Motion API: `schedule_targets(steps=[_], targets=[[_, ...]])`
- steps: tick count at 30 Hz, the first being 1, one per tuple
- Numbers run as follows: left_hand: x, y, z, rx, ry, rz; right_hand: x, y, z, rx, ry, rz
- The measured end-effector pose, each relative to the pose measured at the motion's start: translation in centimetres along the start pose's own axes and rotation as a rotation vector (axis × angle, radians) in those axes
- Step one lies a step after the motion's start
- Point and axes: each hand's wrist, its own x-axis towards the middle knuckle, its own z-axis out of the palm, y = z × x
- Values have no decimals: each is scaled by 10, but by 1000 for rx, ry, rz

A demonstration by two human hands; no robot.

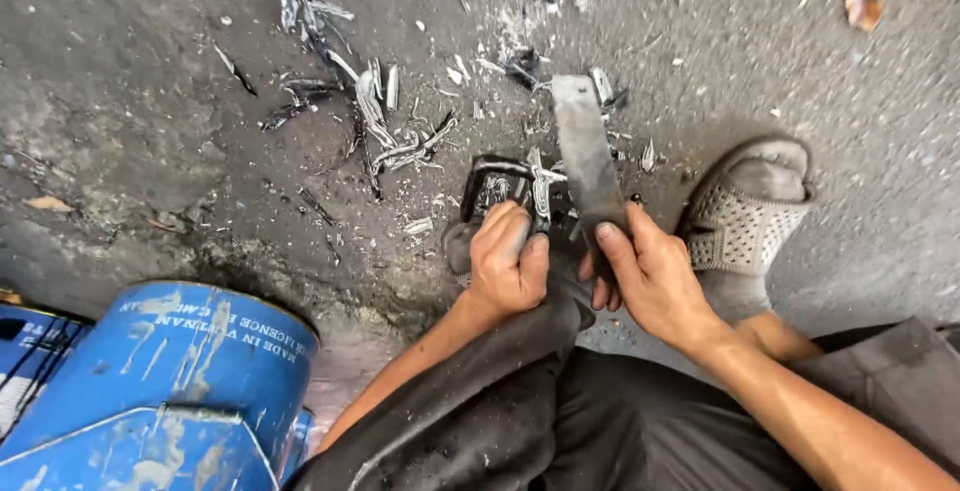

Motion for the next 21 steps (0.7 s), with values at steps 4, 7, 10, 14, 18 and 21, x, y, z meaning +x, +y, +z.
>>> schedule_targets(steps=[4, 7, 10, 14, 18, 21], targets=[[-4, -2, -2, -19, 43, -19, 6, 11, 2, -30, 15, 14], [-8, -9, -4, -3, 1, -75, 10, 26, 8, -195, 73, -127], [-3, -6, -8, -53, -8, -34, 12, 26, 13, -300, 137, -254], [-3, -7, -5, -79, 4, -7, 20, 11, 7, -320, 120, -238], [-3, -5, -10, -89, -37, -37, 26, 3, 0, -274, 9, -254], [-3, -8, -6, -92, -53, -32, 27, -1, -5, -129, -95, -104]])
